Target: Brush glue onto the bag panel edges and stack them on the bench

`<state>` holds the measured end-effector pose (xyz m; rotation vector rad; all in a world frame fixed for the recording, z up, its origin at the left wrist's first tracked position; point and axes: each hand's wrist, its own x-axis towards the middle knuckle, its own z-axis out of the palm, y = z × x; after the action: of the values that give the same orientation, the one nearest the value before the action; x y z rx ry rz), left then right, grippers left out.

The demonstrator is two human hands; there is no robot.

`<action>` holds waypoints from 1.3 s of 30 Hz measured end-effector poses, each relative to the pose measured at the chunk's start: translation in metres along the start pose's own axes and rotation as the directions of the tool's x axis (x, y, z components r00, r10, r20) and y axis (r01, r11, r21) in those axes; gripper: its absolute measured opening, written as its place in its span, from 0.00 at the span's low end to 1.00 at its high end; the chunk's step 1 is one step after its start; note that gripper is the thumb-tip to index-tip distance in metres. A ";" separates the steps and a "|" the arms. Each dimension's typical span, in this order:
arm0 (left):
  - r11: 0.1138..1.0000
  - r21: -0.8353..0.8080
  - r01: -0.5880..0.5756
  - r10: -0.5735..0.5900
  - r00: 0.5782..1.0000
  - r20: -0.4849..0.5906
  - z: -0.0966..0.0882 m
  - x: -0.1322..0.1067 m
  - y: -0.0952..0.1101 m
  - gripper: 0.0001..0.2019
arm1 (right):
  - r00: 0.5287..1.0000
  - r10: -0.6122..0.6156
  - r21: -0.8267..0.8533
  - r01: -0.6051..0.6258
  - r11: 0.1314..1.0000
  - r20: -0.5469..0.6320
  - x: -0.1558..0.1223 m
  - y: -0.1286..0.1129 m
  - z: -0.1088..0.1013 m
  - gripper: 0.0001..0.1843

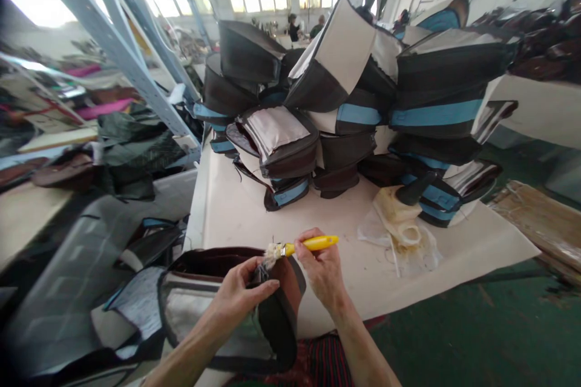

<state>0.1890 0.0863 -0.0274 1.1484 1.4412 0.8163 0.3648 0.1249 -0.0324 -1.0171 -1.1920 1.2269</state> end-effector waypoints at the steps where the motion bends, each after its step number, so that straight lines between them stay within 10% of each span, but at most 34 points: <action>1: 1.000 -0.020 -0.006 0.006 1.000 0.008 -0.001 -0.001 -0.002 0.12 | 1.000 -0.027 -0.060 0.027 0.998 -0.002 0.002 0.000 0.000 0.10; 6: 0.993 -0.071 -0.095 0.099 0.994 0.051 -0.003 -0.005 0.002 0.20 | 0.990 -0.141 -0.259 0.134 0.956 -0.008 0.008 -0.005 -0.004 0.10; 13: 0.983 -0.158 -0.089 0.103 0.991 0.088 -0.005 -0.009 0.004 0.20 | 0.999 -0.041 -0.091 0.038 0.995 -0.028 0.001 -0.001 -0.006 0.11; 39: 0.987 -0.129 -0.100 0.108 0.993 0.057 0.001 -0.010 -0.002 0.15 | 0.987 -0.144 -0.261 0.158 0.952 0.073 -0.006 -0.013 -0.005 0.08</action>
<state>0.1887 0.0766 -0.0267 1.1503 1.2680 0.9220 0.3722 0.1178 -0.0209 -1.0717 -1.4783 0.9958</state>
